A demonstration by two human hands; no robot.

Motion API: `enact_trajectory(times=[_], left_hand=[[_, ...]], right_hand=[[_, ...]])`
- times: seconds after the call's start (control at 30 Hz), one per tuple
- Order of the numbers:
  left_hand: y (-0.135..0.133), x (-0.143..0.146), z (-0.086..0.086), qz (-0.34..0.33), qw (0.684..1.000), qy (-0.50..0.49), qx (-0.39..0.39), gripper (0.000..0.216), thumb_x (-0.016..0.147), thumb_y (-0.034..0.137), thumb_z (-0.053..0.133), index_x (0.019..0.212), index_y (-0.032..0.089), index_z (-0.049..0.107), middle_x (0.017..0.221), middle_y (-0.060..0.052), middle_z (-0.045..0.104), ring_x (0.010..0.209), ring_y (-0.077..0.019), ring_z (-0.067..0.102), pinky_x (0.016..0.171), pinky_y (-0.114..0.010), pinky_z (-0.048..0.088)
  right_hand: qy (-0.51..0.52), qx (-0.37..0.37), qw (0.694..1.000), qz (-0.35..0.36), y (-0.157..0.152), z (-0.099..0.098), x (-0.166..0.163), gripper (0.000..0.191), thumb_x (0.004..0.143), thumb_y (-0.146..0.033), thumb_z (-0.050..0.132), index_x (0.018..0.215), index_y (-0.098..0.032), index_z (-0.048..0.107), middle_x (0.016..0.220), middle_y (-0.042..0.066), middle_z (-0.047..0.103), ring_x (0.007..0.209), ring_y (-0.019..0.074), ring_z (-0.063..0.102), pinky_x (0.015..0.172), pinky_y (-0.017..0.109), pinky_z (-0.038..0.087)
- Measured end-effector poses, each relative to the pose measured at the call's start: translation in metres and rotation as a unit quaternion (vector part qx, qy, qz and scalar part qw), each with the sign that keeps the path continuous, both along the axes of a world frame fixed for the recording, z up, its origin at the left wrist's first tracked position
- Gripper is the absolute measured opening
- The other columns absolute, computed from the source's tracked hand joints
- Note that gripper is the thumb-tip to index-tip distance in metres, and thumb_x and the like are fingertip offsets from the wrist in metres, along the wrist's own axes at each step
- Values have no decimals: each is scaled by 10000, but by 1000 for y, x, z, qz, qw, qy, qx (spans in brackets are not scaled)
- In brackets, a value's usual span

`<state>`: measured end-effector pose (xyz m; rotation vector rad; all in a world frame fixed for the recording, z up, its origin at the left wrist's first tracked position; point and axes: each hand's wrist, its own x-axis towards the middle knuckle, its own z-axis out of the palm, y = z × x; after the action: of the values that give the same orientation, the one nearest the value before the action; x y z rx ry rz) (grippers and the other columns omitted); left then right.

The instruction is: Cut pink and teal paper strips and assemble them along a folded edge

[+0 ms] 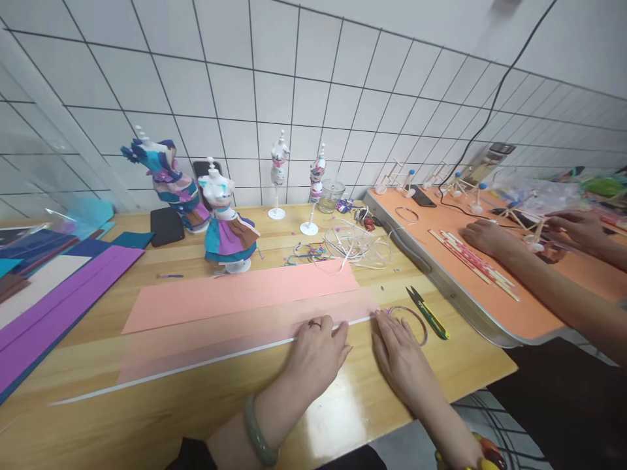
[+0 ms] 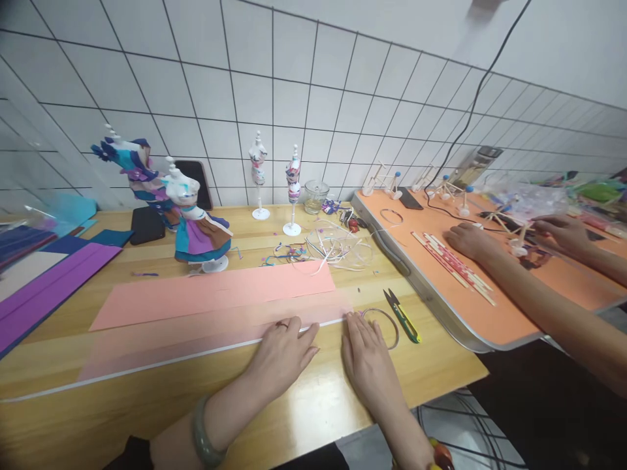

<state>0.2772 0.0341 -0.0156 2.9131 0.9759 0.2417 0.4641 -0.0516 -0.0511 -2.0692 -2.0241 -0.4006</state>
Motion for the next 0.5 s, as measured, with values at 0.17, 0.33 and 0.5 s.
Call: enact_trajectory(times=[0.17, 0.33, 0.5], left_hand=[[-3, -7, 3, -2, 999, -24, -22, 329, 844, 374, 534, 1124, 203, 502, 926, -73, 542, 859, -242, 552, 705, -358, 472], [-6, -36, 15, -28, 997, -31, -71, 218, 840, 346, 538, 985, 183, 539, 902, -59, 548, 901, -233, 532, 753, -346, 476], [-2, -105, 20, 47, 994, -23, -94, 168, 862, 283, 507, 994, 187, 547, 945, -60, 565, 917, -209, 527, 819, -353, 460]], right_hand=[[13, 0, 1000, 2, 0, -5, 5, 432, 911, -264, 319, 1284, -66, 412, 1247, 188, 547, 1177, 290, 487, 975, 498, 364], [31, 23, 999, 36, -2, -12, 13, 447, 910, -366, 329, 1257, -110, 444, 1220, 172, 567, 1152, 309, 502, 957, 495, 378], [38, 69, 993, 86, -2, -34, 34, 504, 866, -455, 361, 1277, -175, 444, 1139, 175, 618, 1047, 338, 571, 871, 504, 425]])
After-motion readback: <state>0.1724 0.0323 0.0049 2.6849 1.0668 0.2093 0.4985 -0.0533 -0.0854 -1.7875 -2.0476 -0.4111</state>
